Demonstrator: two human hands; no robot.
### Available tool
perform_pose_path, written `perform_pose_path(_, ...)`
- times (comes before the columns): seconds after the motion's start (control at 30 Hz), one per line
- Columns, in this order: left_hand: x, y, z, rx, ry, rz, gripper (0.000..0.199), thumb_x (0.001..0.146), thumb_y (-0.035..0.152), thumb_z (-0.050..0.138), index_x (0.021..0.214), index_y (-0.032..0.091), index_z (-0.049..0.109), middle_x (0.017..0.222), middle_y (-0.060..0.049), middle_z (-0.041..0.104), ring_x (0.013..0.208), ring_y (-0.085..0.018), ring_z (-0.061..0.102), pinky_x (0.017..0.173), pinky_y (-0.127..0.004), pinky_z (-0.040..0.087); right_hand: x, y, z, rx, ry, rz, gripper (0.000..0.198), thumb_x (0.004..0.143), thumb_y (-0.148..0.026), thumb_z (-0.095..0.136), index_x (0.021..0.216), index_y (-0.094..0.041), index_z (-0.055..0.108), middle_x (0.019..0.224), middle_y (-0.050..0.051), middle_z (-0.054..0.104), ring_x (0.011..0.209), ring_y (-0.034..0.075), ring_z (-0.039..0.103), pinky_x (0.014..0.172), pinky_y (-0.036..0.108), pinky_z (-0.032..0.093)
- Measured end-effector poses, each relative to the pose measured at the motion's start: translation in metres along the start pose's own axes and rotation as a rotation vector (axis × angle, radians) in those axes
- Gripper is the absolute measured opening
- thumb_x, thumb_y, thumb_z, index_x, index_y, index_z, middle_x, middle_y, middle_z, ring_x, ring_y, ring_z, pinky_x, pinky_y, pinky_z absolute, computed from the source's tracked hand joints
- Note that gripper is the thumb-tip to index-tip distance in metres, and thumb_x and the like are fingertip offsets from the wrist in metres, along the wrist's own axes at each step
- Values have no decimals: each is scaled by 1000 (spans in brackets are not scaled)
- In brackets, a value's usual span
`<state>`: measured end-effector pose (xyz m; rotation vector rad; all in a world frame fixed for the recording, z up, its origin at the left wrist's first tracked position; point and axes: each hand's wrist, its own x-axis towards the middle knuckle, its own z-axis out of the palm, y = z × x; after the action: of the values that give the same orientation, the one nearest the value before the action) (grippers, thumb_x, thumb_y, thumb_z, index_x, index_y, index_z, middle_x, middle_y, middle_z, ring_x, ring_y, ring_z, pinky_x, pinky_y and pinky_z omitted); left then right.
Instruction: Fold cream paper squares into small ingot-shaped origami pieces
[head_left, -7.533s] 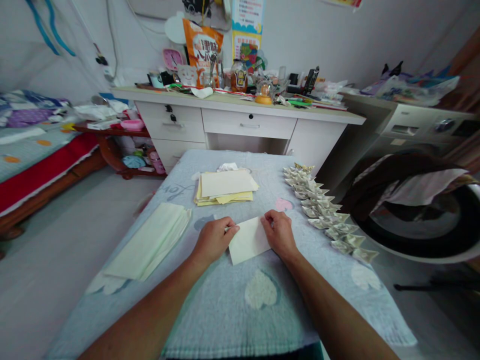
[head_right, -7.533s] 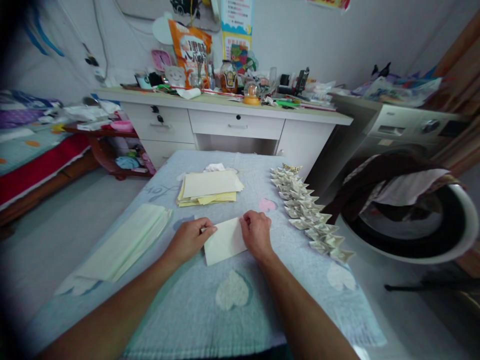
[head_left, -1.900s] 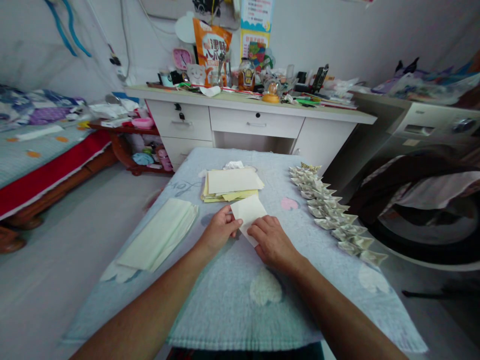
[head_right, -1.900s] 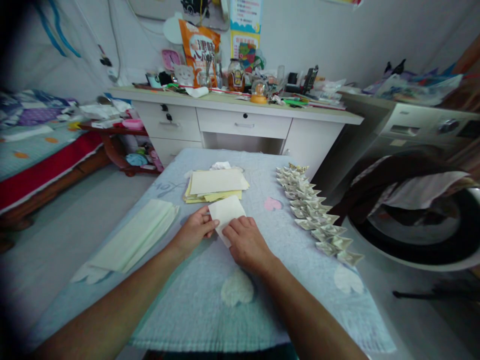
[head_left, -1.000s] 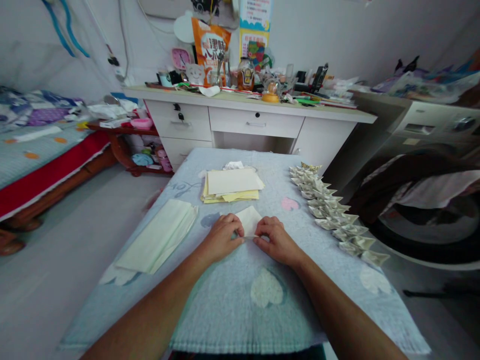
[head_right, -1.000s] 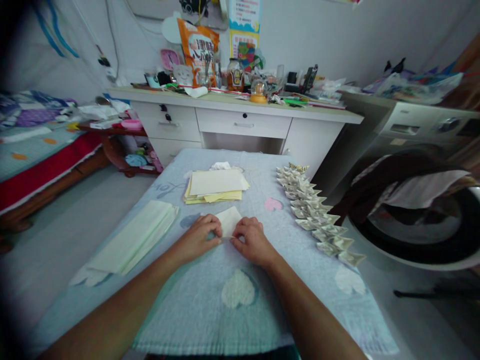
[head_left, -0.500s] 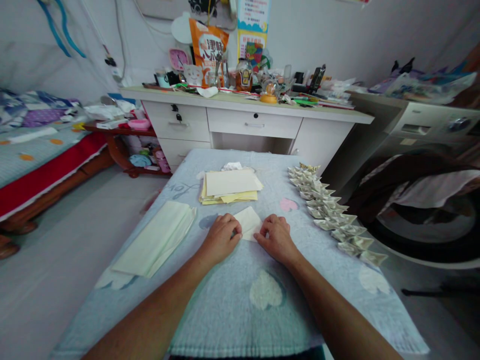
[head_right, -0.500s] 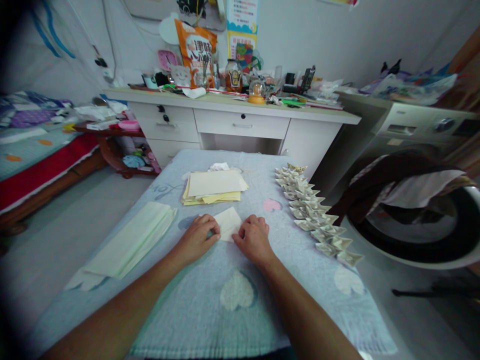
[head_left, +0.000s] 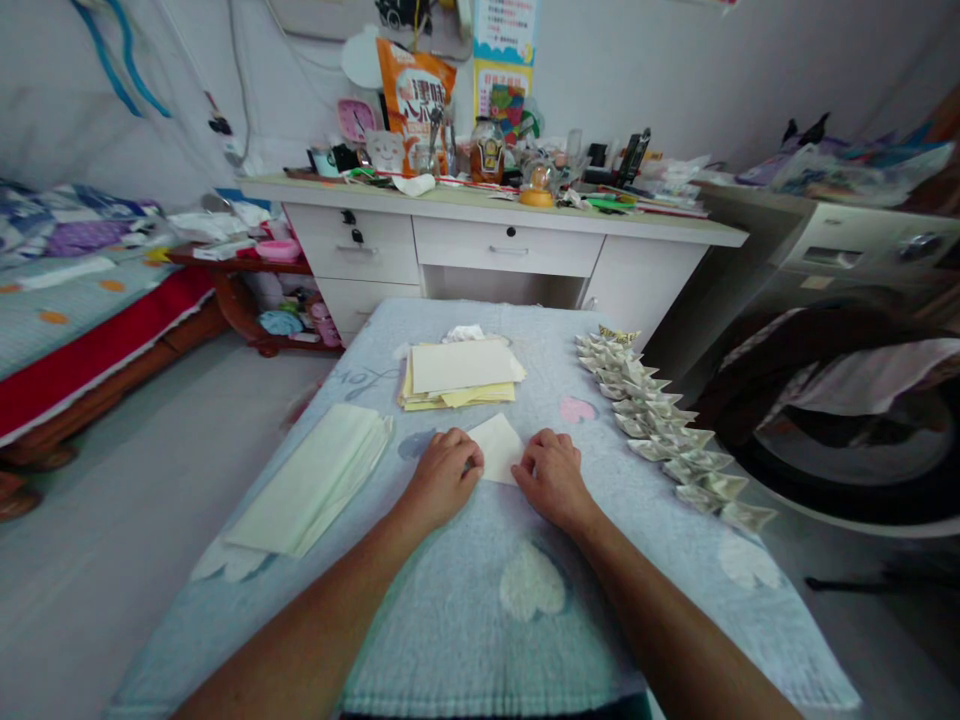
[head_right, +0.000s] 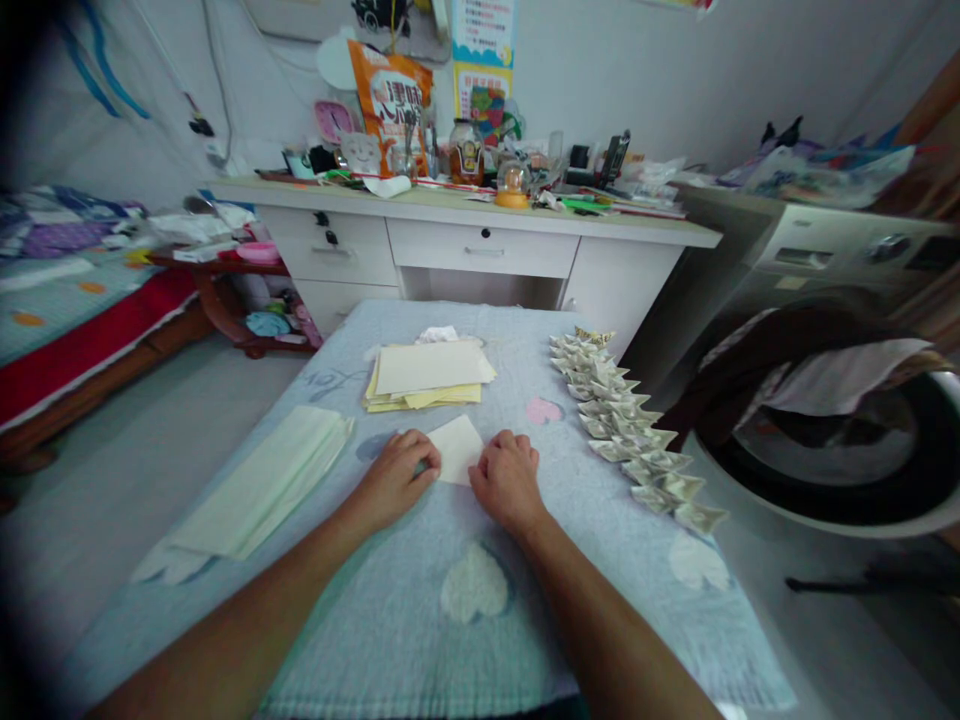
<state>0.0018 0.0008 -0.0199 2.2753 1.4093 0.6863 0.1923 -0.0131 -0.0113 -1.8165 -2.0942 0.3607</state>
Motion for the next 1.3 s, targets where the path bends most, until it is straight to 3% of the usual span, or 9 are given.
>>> perform_pose_path(0.27,0,-1,0,-16,8,11,8,76,12,56,76,19,61,87,-3,56,91,-21,52,86,-35,39,-2,-2,1,-45,13,-16,18,82,-28,58,68,-17,60,96,8,55,93,23,44,77,34,30)
perform_pose_path(0.4,1,-1,1,-18,12,2,8,75,13,56,75,19,61,86,-3,56,90,-21,53,85,-36,40,-3,-3,0,-82,56,-18,11,79,-28,62,81,-18,60,96,9,55,94,25,44,79,36,30)
perform_pose_path(0.63,2,1,1,-14,24,-3,8,74,12,57,75,19,61,86,-4,57,90,-22,53,85,-36,40,-4,-9,4,-51,73,-163,15,82,-29,61,95,-20,57,98,6,56,95,24,44,83,36,30)
perform_pose_path(1.0,2,-2,3,-9,17,11,7,75,13,58,75,19,62,87,-4,57,91,-22,53,85,-36,40,-2,-20,12,-204,67,-34,46,80,-56,57,105,-18,52,103,12,54,98,29,44,87,43,31)
perform_pose_path(1.13,2,-1,2,-7,14,7,9,74,13,57,76,19,62,87,-4,57,90,-22,52,85,-36,40,-3,-10,5,-192,50,-7,60,76,-54,60,120,-16,47,115,14,52,106,30,44,94,46,29)
perform_pose_path(1.3,2,2,0,-8,1,-16,9,74,13,56,75,20,62,87,-4,57,91,-22,52,85,-35,40,-4,13,-6,-163,-32,2,76,74,-51,62,136,-16,35,136,15,42,125,33,33,106,52,17)
